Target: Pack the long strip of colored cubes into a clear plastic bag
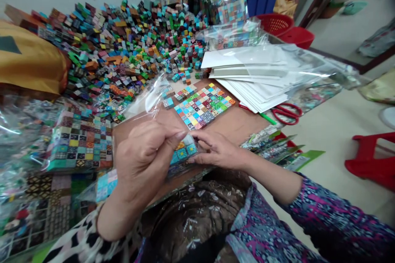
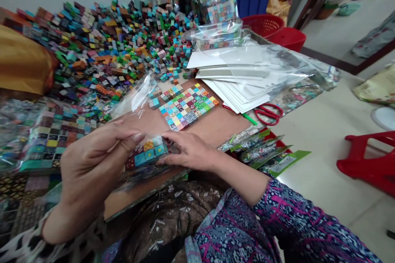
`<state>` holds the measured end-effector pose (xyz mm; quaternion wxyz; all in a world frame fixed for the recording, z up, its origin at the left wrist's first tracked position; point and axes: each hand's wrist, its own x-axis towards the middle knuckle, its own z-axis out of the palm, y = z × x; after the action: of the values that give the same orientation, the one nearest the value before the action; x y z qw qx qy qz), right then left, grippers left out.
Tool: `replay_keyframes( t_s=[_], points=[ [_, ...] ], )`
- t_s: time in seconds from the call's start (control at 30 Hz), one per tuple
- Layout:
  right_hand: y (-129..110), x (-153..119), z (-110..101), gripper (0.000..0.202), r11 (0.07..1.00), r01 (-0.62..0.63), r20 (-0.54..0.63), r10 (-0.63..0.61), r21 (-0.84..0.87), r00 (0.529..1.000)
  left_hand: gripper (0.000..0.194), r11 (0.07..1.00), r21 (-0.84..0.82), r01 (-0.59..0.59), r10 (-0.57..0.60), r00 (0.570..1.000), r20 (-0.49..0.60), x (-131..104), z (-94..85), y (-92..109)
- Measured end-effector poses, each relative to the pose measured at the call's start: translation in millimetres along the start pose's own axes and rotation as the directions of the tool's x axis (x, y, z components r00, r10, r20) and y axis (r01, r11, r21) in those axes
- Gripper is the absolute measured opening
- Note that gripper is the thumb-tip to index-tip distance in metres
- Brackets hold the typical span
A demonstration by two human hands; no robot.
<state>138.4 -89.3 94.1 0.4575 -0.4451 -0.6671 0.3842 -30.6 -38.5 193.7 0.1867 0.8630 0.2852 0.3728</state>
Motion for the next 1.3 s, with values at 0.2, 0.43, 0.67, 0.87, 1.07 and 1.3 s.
replay_keyframes(
  t_s=[0.2, 0.43, 0.67, 0.87, 1.07, 1.3],
  points=[
    [5, -1, 2, 0.051, 1.0, 0.007, -0.011, -0.007, -0.024, 1.0, 0.009, 0.996, 0.077, -0.035, 0.034, 0.999, 0.016, 1, -1.7, -2],
    [14, -2, 5, 0.046, 0.999, 0.028, -0.016, -0.029, -0.029, 0.999, 0.016, 0.888, 0.395, -0.234, 0.102, 0.939, 0.328, 14, -10.5, -15],
    [12, -8, 8, 0.044, 0.992, 0.073, -0.026, -0.076, -0.105, 0.997, 0.032, 0.79, 0.484, -0.376, 0.207, 0.907, 0.366, 14, -10.6, -2],
    [12, -23, 11, 0.037, 0.958, 0.182, -0.171, -0.222, -0.22, 0.96, 0.029, 0.78, 0.497, -0.38, 0.216, 0.909, 0.357, 7, -10.0, -2],
    [4, -25, 1, 0.03, 0.88, 0.178, -0.138, -0.262, -0.44, 0.955, 0.024, 0.757, 0.54, -0.367, 0.2, 0.918, 0.342, 4, -9.6, -1],
    [-19, -3, -20, 0.02, 0.824, 0.184, 0.136, -0.131, -0.536, 0.982, 0.021, 0.722, 0.566, -0.397, 0.233, 0.91, 0.343, 5, -9.1, 1]
  ],
)
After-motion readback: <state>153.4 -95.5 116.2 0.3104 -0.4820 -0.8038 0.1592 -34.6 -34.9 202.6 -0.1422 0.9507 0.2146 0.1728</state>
